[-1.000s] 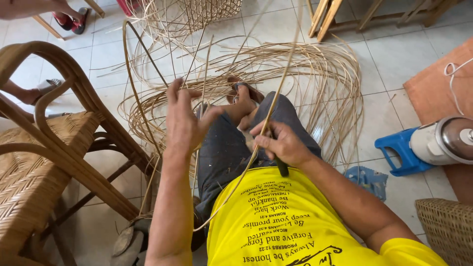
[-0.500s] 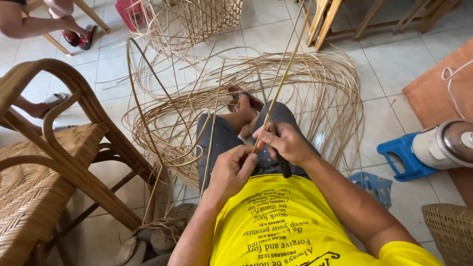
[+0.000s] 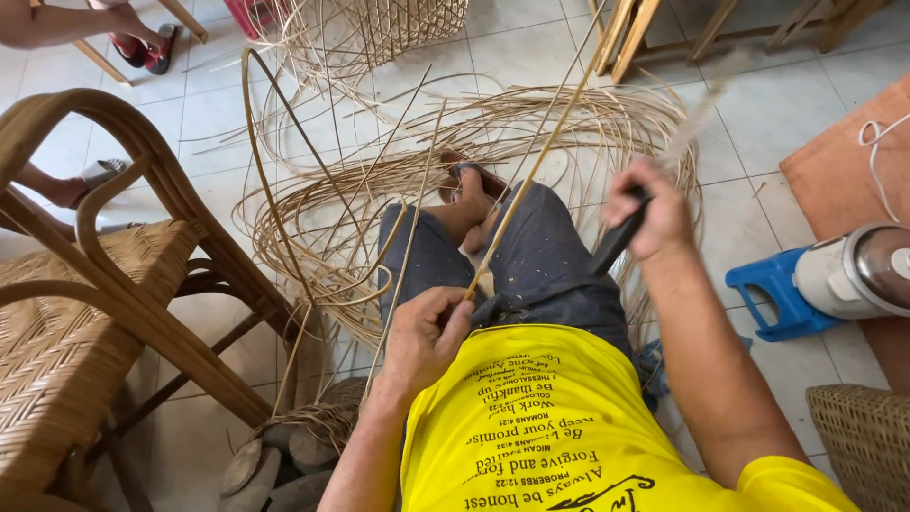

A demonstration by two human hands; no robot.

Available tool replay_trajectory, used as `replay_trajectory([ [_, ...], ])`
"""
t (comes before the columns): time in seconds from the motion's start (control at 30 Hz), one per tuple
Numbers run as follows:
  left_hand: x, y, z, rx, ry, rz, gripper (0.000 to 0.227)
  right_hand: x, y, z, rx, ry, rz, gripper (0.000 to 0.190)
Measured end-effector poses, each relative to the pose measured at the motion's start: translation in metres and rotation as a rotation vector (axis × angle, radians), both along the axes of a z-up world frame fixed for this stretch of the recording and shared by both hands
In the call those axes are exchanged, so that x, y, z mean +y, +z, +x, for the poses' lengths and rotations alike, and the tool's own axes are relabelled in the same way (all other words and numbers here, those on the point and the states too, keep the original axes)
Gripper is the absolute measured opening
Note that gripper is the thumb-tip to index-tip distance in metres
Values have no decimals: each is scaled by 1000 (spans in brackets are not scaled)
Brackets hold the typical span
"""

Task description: Splitting bamboo strips into thinner pieces using a hand knife for weaving or craft work.

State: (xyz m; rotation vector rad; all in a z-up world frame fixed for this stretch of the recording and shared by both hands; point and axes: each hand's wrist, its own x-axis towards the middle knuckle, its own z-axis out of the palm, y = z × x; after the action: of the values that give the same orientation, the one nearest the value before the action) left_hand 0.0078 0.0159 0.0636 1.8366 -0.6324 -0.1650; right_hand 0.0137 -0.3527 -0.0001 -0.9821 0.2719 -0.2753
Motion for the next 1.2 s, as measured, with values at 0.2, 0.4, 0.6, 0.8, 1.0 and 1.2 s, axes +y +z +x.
replay_trajectory([
  [0.2,8,-2,1,-41,23,0,16,9,-15,-27,65,17,-394,60],
  [0.4,2,-35,-8,-101,-38,43,16,105,8,-47,-96,757,-113,60],
  [0.6,8,-15,-21,-162,-34,177,13,81,20,-23,-129,758,307,41],
  [0.8,3,-33,-18,-176,-65,145,14,111,24,-46,21,824,120,55],
  [1.0,9,-24,-26,-174,-104,228,18,45,15,-6,-96,542,316,42],
  [1.2,42,-35,-4,-59,28,426,31,33,-2,0,-124,521,319,39],
])
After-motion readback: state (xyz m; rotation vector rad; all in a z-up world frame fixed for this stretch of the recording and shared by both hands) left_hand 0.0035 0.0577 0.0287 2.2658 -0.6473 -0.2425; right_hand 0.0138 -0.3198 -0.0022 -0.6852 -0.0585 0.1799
